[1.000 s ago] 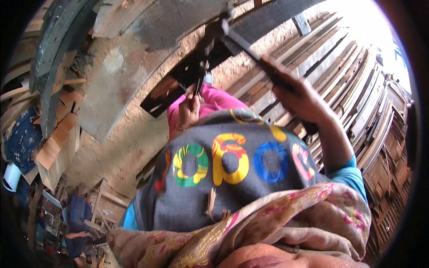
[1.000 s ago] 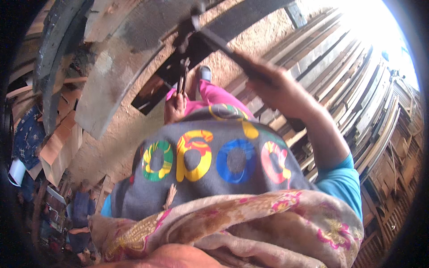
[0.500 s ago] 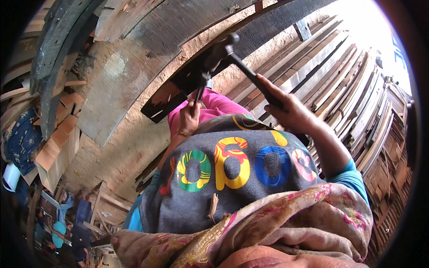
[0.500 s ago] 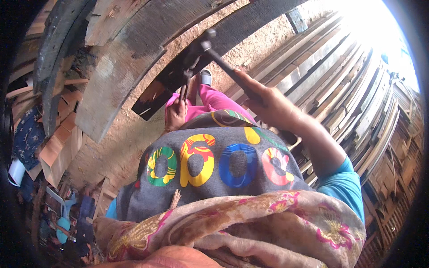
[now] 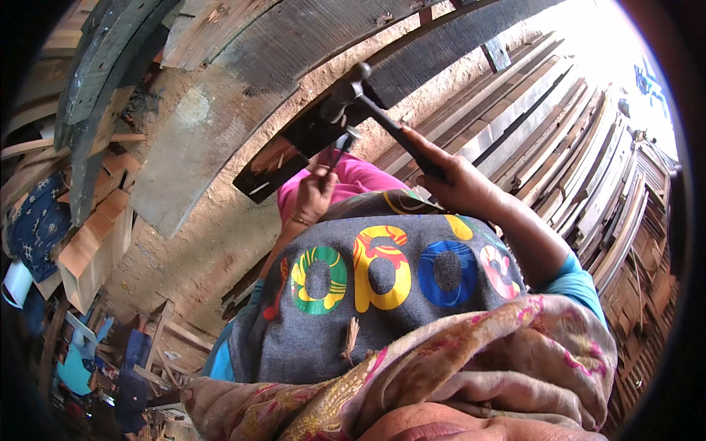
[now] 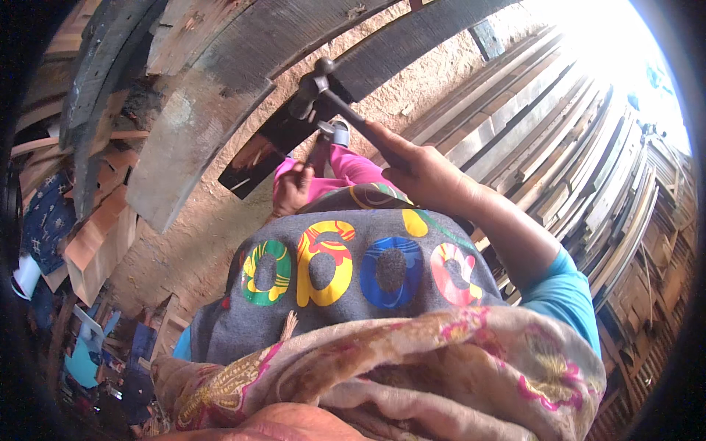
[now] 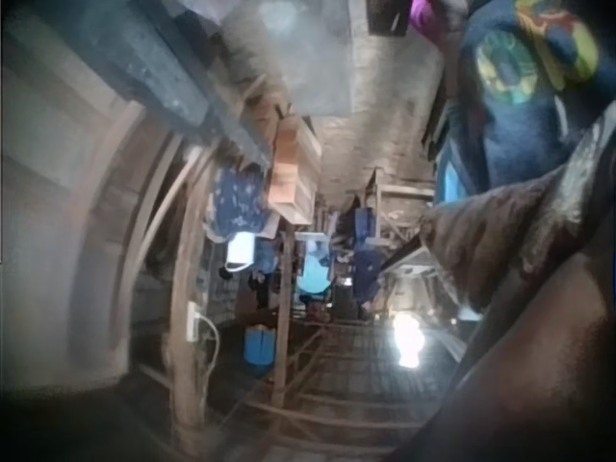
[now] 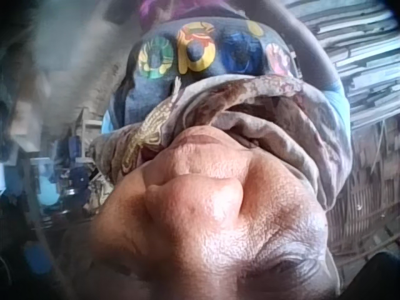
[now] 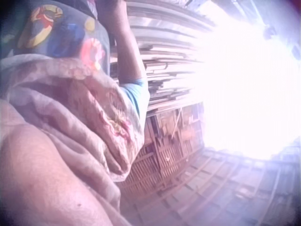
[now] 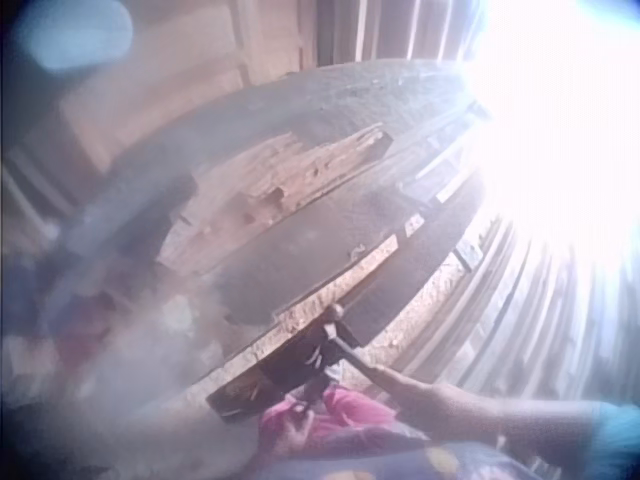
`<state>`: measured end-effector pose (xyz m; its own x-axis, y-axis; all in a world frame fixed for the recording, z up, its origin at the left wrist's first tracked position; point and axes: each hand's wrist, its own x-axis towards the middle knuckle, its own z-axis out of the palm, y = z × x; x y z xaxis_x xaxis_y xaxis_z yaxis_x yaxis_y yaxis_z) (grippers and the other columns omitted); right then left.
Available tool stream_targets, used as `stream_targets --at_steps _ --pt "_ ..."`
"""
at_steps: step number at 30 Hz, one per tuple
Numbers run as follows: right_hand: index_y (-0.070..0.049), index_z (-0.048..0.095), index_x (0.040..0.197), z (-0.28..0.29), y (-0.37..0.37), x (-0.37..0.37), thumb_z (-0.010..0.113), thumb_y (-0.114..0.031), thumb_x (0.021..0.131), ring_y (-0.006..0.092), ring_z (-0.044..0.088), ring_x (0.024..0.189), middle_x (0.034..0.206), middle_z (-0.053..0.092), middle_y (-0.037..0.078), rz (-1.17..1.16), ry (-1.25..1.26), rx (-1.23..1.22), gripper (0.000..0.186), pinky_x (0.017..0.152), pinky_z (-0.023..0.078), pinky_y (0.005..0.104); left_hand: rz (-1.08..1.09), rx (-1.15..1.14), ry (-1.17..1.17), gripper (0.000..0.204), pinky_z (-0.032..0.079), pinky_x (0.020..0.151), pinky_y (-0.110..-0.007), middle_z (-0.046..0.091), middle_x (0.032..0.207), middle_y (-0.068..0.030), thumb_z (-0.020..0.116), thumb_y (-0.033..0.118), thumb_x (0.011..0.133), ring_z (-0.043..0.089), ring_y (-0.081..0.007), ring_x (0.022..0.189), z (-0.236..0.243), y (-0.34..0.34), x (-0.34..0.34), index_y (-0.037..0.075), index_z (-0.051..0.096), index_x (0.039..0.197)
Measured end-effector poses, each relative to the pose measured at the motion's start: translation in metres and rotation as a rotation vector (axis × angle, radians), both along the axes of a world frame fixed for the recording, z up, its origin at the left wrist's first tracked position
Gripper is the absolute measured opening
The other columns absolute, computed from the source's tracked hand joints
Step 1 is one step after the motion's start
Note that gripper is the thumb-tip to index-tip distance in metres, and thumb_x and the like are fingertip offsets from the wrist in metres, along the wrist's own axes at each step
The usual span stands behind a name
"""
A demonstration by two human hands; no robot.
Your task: The person uses a hammer and chisel to remove nails and staples from a large wooden door panel. They then use a crowbar to pry off a metal strip and remove a small wooden block from the door.
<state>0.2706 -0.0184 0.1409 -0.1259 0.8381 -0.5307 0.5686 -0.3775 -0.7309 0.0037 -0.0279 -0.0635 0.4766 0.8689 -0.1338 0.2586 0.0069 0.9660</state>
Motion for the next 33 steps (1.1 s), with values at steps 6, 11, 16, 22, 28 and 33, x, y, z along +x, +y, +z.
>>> stream_targets --at_steps 6,11,16,22,28,33 --pt "-0.019 0.035 0.142 0.076 0.036 0.019 0.053 -0.001 0.087 0.0082 0.05 0.063 0.102 0.058 0.003 -0.408 -0.033 -0.072 0.061 0.058 0.046 0.024 -0.037 -0.033 -0.039 0.026 0.038 0.049 -0.026 0.052 0.061 -0.0028 0.045 0.024 0.098 0.048 -0.009 0.054 -0.009 0.001 0.008 0.002 0.055 0.088" --pt "-0.014 0.023 0.146 0.096 0.048 0.041 0.056 -0.018 0.092 0.0005 0.041 0.045 0.066 0.046 -0.003 -0.334 0.152 0.342 0.063 0.039 0.035 0.0154 0.011 -0.252 0.031 0.027 0.042 0.048 -0.035 0.055 0.061 -0.013 0.051 0.029 0.093 0.058 -0.0295 0.054 -0.025 -0.017 -0.005 0.004 0.055 0.084" --pt "-0.015 0.025 0.145 0.091 0.041 0.043 0.054 -0.011 0.09 0.0015 0.042 0.05 0.082 0.05 -0.001 -0.365 0.122 0.267 0.063 0.042 0.036 0.0167 0.051 -0.158 -0.026 0.032 0.042 0.049 -0.036 0.054 0.063 -0.0141 0.049 0.032 0.094 0.057 -0.03 0.055 -0.022 -0.007 -0.001 0.003 0.055 0.082" --pt "-0.012 0.031 0.143 0.045 0.006 0.013 0.054 0.001 0.084 0.023 0.045 0.118 0.137 0.044 0.017 -0.097 -0.023 -0.103 0.065 0.095 0.039 0.0332 0.04 -0.133 -0.013 0.027 0.042 0.05 -0.037 0.053 0.062 -0.0138 0.05 0.027 0.094 0.056 -0.0309 0.055 -0.016 -0.007 0.002 0.003 0.055 0.082" --pt "-0.014 0.036 0.141 0.069 0.028 0.014 0.055 -0.002 0.085 0.0122 0.053 0.083 0.11 0.056 0.007 -0.246 -0.091 -0.237 0.06 0.071 0.045 0.0274 0.051 -0.057 0.005 0.026 0.041 0.051 -0.037 0.052 0.063 -0.0149 0.051 0.026 0.094 0.055 -0.0306 0.057 -0.008 0.001 0.0 0.003 0.053 0.081" --pt "-0.017 0.032 0.143 0.082 0.037 0.015 0.054 -0.009 0.09 0.0025 0.043 0.049 0.072 0.048 -0.002 -0.504 0.027 0.161 0.058 0.04 0.036 0.0166 0.027 -0.045 0.055 0.037 0.042 0.055 -0.03 0.052 0.062 -0.0036 0.047 0.035 0.096 0.051 -0.013 0.058 -0.014 0.005 -0.002 0.002 0.055 0.083"
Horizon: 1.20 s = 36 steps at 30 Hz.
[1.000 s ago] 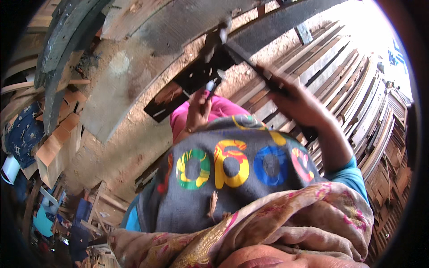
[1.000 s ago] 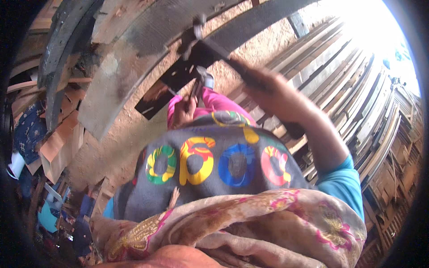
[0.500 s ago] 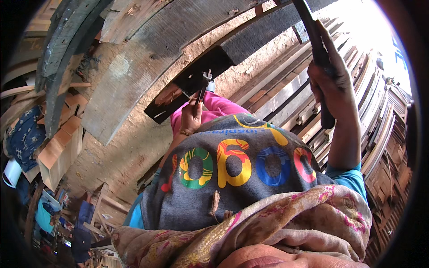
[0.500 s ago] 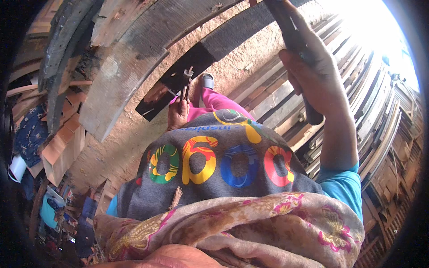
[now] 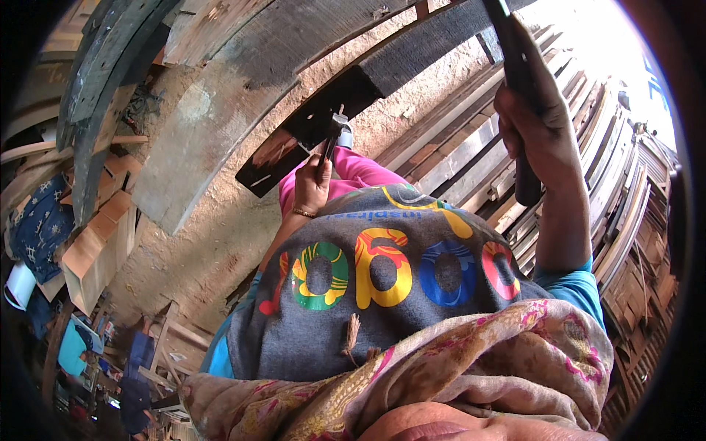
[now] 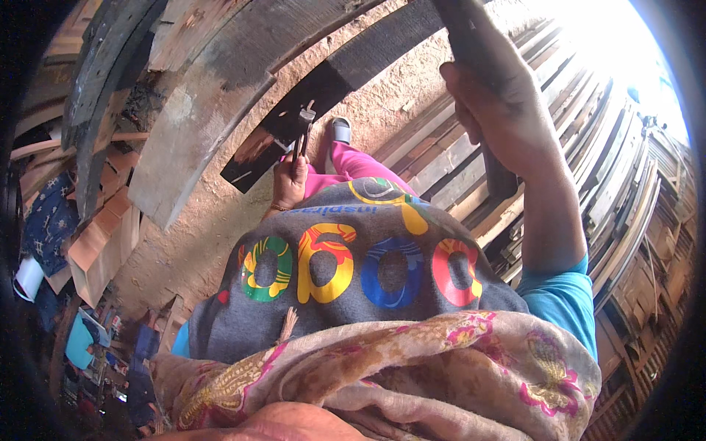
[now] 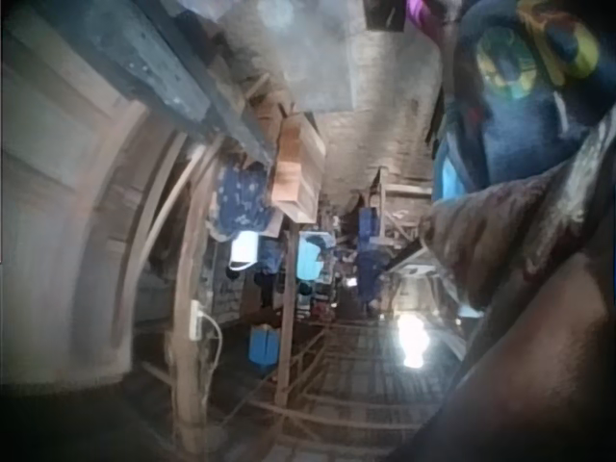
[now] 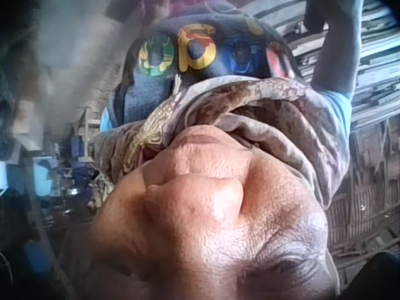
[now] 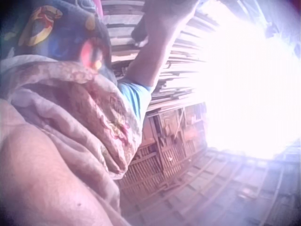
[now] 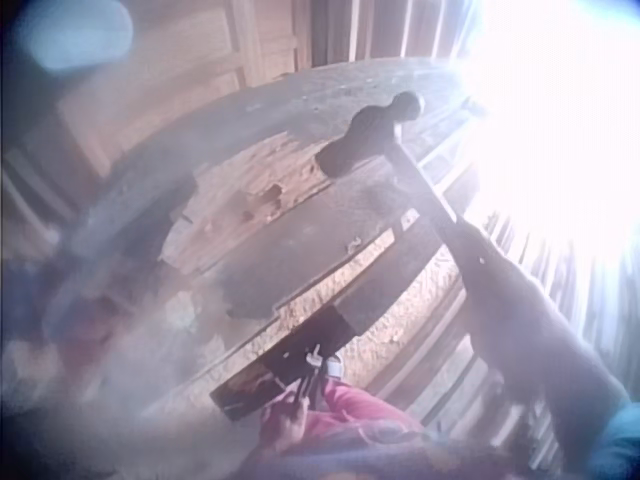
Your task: The person uses a hammer and chisel to remove nails and staples from a large wooden door panel. They then use a crowbar to pry off a metal strip and remove a small wooden block from the door.
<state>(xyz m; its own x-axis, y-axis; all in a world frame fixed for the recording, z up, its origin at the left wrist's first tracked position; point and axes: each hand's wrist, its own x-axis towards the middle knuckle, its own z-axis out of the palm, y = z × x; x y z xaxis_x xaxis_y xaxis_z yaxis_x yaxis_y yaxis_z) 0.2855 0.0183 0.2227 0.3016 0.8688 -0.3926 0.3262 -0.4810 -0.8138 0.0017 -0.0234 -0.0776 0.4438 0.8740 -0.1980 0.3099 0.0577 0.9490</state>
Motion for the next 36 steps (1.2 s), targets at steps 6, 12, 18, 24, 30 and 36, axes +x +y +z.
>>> stream_targets --at_steps 6,12,18,24,30,36 --pt "-0.012 0.029 0.144 -0.062 -0.043 -0.013 0.055 0.0 0.085 0.0205 0.041 0.127 0.138 0.045 0.017 0.497 -0.02 -0.354 0.066 0.104 0.032 0.0324 -0.009 0.024 0.028 0.042 0.042 0.054 -0.034 0.052 0.06 -0.0071 0.045 0.038 0.096 0.05 -0.0193 0.054 -0.016 -0.009 -0.002 0.002 0.055 0.078" --pt "-0.022 0.033 0.143 -0.02 -0.014 -0.01 0.057 -0.006 0.086 0.0052 0.046 0.057 0.08 0.056 0.0 0.327 -0.003 -0.234 0.064 0.054 0.043 0.0245 0.008 0.155 0.044 0.043 0.043 0.059 -0.035 0.052 0.061 -0.0086 0.044 0.041 0.096 0.053 -0.0231 0.06 0.0 0.004 0.007 0.003 0.055 0.079" --pt "-0.02 0.029 0.145 0.005 -0.003 0.0 0.056 -0.006 0.089 0.0015 0.043 0.051 0.069 0.046 -0.006 0.092 -0.002 -0.062 0.064 0.044 0.036 0.0172 0.008 -0.04 -0.016 0.046 0.041 0.056 -0.027 0.048 0.065 0.0011 0.045 0.046 0.095 0.047 -0.0087 0.061 -0.02 0.0 -0.001 0.003 0.054 0.081" --pt "-0.02 0.027 0.146 -0.002 -0.005 0.009 0.054 -0.008 0.09 0.0026 0.043 0.05 0.071 0.05 -0.004 0.103 -0.11 0.025 0.063 0.043 0.036 0.017 0.06 -0.045 -0.043 0.045 0.04 0.053 -0.028 0.048 0.064 0.0022 0.046 0.045 0.094 0.046 -0.0094 0.058 -0.012 0.0 0.004 0.003 0.054 0.081" --pt "-0.018 0.03 0.144 -0.062 -0.04 -0.013 0.05 -0.004 0.089 0.0072 0.044 0.055 0.07 0.049 -0.001 0.473 -0.121 -0.139 0.06 0.052 0.042 0.025 -0.015 -0.012 0.024 0.033 0.043 0.054 -0.039 0.053 0.064 -0.0185 0.051 0.036 0.093 0.055 -0.0363 0.058 -0.007 -0.006 0.01 0.003 0.054 0.089" --pt "-0.023 0.033 0.143 -0.003 -0.009 0.006 0.055 -0.008 0.089 0.0037 0.043 0.051 0.07 0.05 -0.004 0.093 -0.027 -0.132 0.06 0.046 0.038 0.0217 -0.009 0.1 0.027 0.031 0.043 0.055 -0.042 0.055 0.068 -0.0187 0.048 0.032 0.095 0.057 -0.0368 0.063 0.011 0.007 0.021 0.003 0.053 0.083"
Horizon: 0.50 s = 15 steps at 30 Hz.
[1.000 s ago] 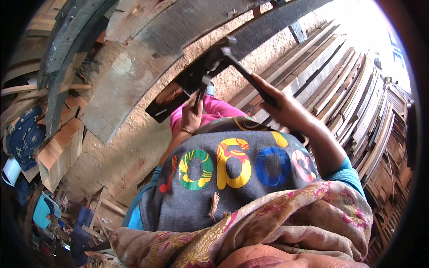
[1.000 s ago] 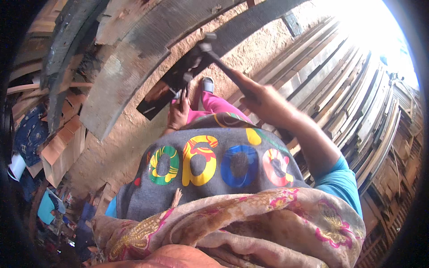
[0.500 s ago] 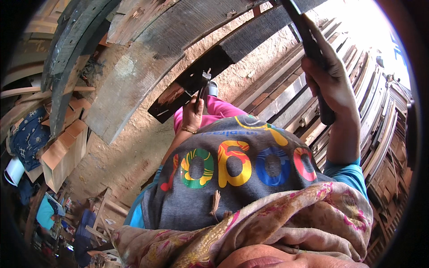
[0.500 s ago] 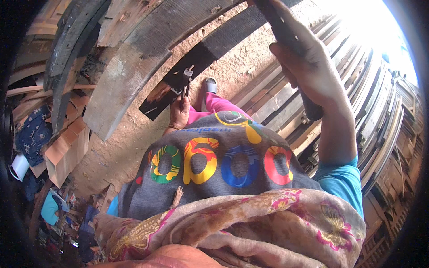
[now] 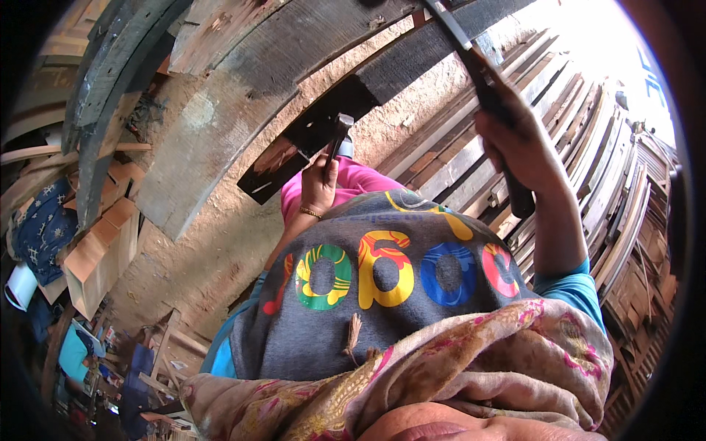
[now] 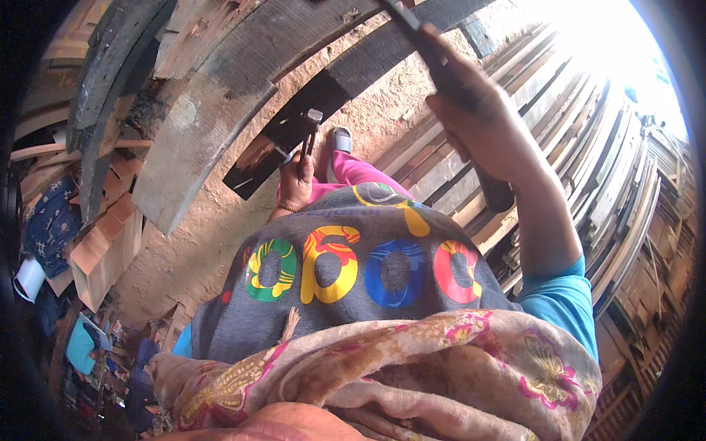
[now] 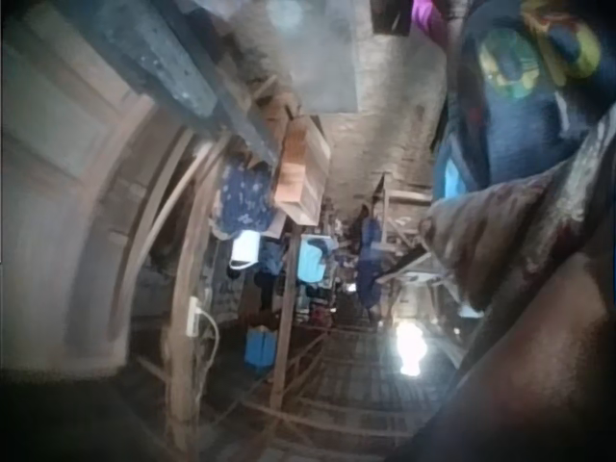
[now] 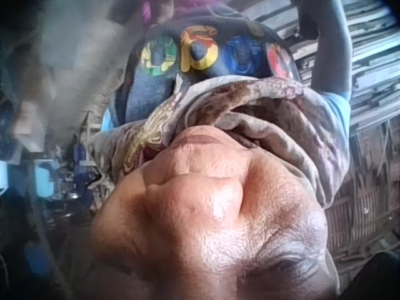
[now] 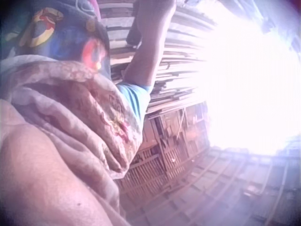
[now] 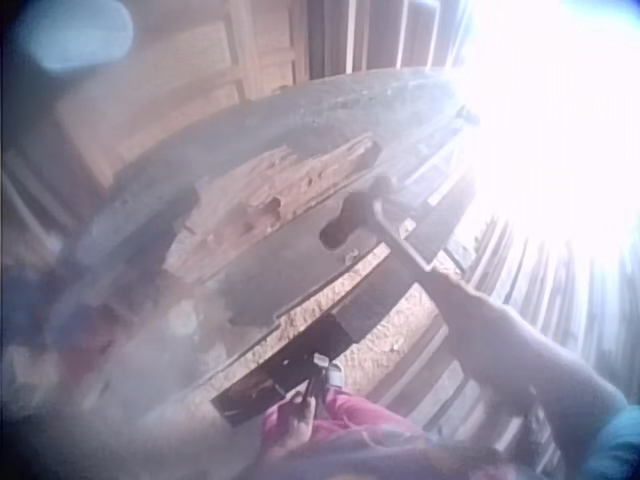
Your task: The person uses a hammer and chisel to remove nails and staples from a large wooden door panel. They then use a crowbar to pry off a metal strip and remove a small wooden block from the door.
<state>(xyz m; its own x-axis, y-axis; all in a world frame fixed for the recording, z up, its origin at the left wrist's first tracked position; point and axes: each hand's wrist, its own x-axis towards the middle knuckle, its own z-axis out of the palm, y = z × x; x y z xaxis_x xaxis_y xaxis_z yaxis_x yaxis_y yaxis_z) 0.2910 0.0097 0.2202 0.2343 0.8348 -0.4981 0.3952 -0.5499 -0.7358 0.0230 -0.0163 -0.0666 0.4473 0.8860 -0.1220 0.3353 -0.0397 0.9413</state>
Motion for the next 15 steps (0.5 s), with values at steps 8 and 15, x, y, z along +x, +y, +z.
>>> stream_targets --at_steps 8,15 --pt "-0.015 0.023 0.146 0.008 0.003 0.022 0.057 -0.018 0.091 0.0014 0.043 0.046 0.064 0.044 -0.004 0.035 0.116 0.282 0.065 0.04 0.035 0.0161 0.114 -0.178 -0.084 0.043 0.036 0.047 -0.024 0.047 0.057 0.003 0.044 0.042 0.096 0.044 -0.0057 0.051 -0.036 -0.021 -0.019 0.003 0.053 0.081" --pt "-0.019 0.033 0.143 0.005 -0.003 0.005 0.054 0.0 0.085 0.0093 0.057 0.06 0.075 0.059 0.002 -0.059 -0.006 -0.126 0.065 0.053 0.046 0.0239 0.105 0.003 -0.003 0.048 0.039 0.05 -0.03 0.046 0.057 -0.0008 0.043 0.048 0.095 0.047 -0.0106 0.052 -0.008 -0.012 -0.007 0.004 0.054 0.082"
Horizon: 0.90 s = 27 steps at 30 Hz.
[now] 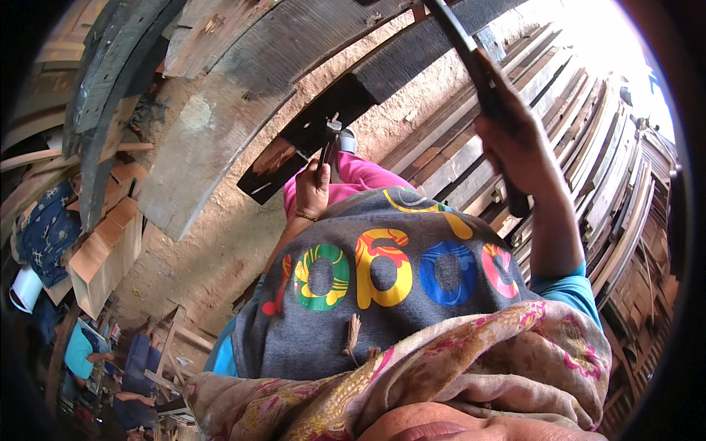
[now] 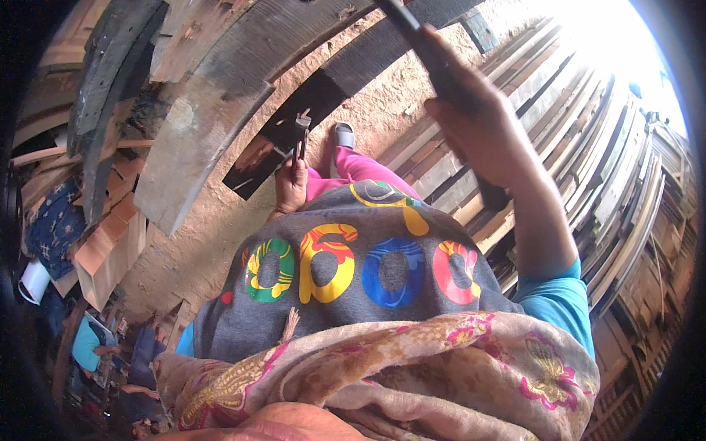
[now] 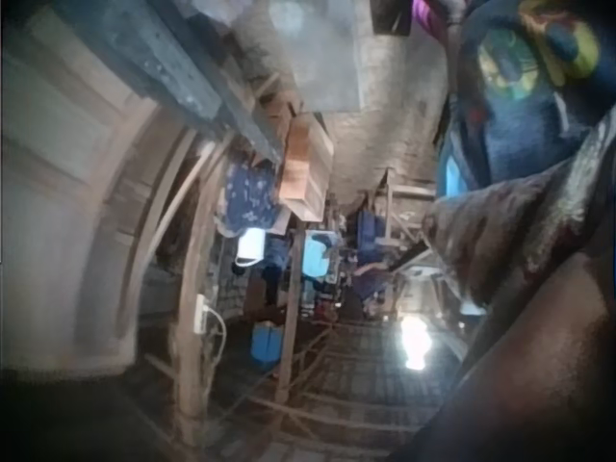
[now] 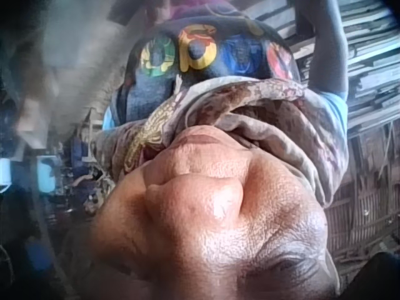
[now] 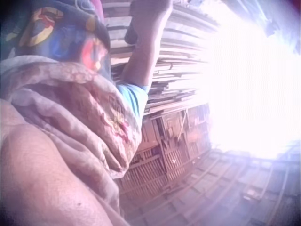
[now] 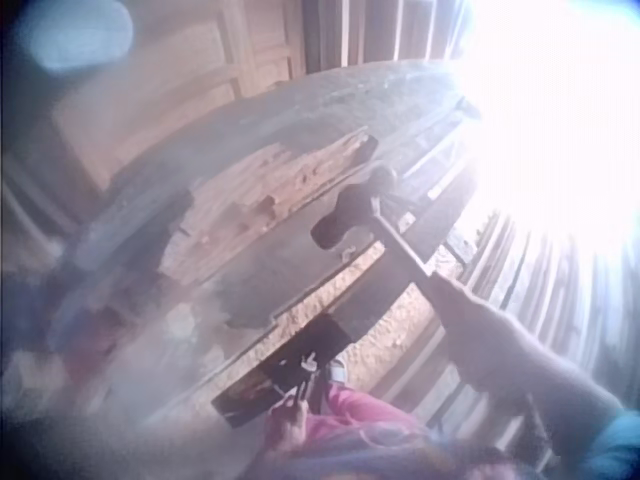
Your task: The person uses a hammer and chisel to remove nails and staples from a large wooden door panel. They then use a crowbar to pry off a metal strip and remove a small wooden block from the door.
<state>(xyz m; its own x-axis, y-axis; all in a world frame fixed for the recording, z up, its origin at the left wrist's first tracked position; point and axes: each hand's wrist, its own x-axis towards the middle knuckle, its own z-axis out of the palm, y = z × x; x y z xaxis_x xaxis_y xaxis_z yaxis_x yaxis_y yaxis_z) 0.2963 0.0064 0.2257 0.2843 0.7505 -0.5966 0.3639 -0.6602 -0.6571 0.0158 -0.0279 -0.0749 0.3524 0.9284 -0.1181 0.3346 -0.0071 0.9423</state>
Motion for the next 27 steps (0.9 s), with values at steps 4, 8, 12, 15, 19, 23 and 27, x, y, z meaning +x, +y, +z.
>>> stream_targets --at_steps 4,8,12,15,19,23,27 --pt "-0.016 0.032 0.143 -0.076 -0.049 -0.018 0.057 0.002 0.081 0.0246 0.049 0.122 0.133 0.048 0.019 0.368 0.123 0.093 0.068 0.102 0.038 0.035 -0.075 -0.41 -0.027 0.04 0.045 0.06 -0.039 0.057 0.071 -0.0203 0.044 0.039 0.096 0.058 -0.0371 0.067 -0.034 -0.012 -0.018 0.002 0.059 0.099" --pt "-0.014 0.03 0.144 -0.027 -0.01 -0.005 0.055 0.0 0.083 0.0222 0.049 0.12 0.137 0.046 0.015 0.284 0.134 -0.001 0.067 0.099 0.039 0.0334 -0.099 -0.17 0.087 0.044 0.047 0.076 -0.041 0.061 0.093 -0.0246 0.043 0.042 0.095 0.059 -0.0411 0.09 0.002 0.016 0.002 0.001 0.058 0.105" --pt "-0.014 0.03 0.144 -0.01 -0.005 0.0 0.055 -0.001 0.084 0.0215 0.046 0.122 0.138 0.045 0.014 0.157 0.069 0.199 0.066 0.1 0.038 0.0329 -0.078 -0.187 0.055 0.045 0.045 0.058 -0.041 0.058 0.072 -0.0202 0.041 0.044 0.096 0.059 -0.0381 0.067 -0.006 0.003 -0.004 0.003 0.057 0.094" --pt "-0.015 0.03 0.144 -0.044 -0.022 -0.008 0.055 -0.002 0.085 0.0209 0.044 0.124 0.139 0.044 0.013 0.36 -0.193 0.326 0.066 0.101 0.037 0.0324 -0.082 -0.197 0.049 0.046 0.041 0.053 -0.039 0.054 0.065 -0.0179 0.041 0.045 0.096 0.055 -0.0344 0.058 -0.005 0.003 0.001 0.003 0.055 0.084" --pt "-0.016 0.029 0.144 -0.08 -0.038 -0.008 0.055 -0.002 0.086 0.0168 0.059 0.099 0.117 0.059 0.011 0.513 0.046 0.26 0.066 0.083 0.048 0.0291 -0.012 -0.179 -0.052 0.046 0.035 0.045 -0.024 0.043 0.055 0.0048 0.043 0.046 0.096 0.041 -0.0056 0.047 -0.014 -0.001 0.006 0.006 0.051 0.074" --pt "-0.019 0.029 0.145 -0.027 -0.012 -0.017 0.054 -0.001 0.087 0.0049 0.041 0.06 0.078 0.044 -0.003 0.282 0.101 0.108 0.066 0.053 0.036 0.0205 0.004 -0.212 -0.053 0.043 0.034 0.042 -0.022 0.043 0.054 0.0047 0.043 0.044 0.096 0.04 -0.0038 0.046 -0.021 -0.008 0.001 0.007 0.05 0.077" --pt "-0.017 0.028 0.144 -0.048 -0.022 -0.014 0.055 0.003 0.083 0.0166 0.041 0.106 0.121 0.039 0.01 0.31 -0.068 0.362 0.07 0.086 0.036 0.0273 0.052 -0.362 -0.123 0.048 0.039 0.049 -0.029 0.047 0.055 -0.0025 0.045 0.046 0.095 0.045 -0.0125 0.051 -0.015 -0.002 -0.003 0.003 0.055 0.077"
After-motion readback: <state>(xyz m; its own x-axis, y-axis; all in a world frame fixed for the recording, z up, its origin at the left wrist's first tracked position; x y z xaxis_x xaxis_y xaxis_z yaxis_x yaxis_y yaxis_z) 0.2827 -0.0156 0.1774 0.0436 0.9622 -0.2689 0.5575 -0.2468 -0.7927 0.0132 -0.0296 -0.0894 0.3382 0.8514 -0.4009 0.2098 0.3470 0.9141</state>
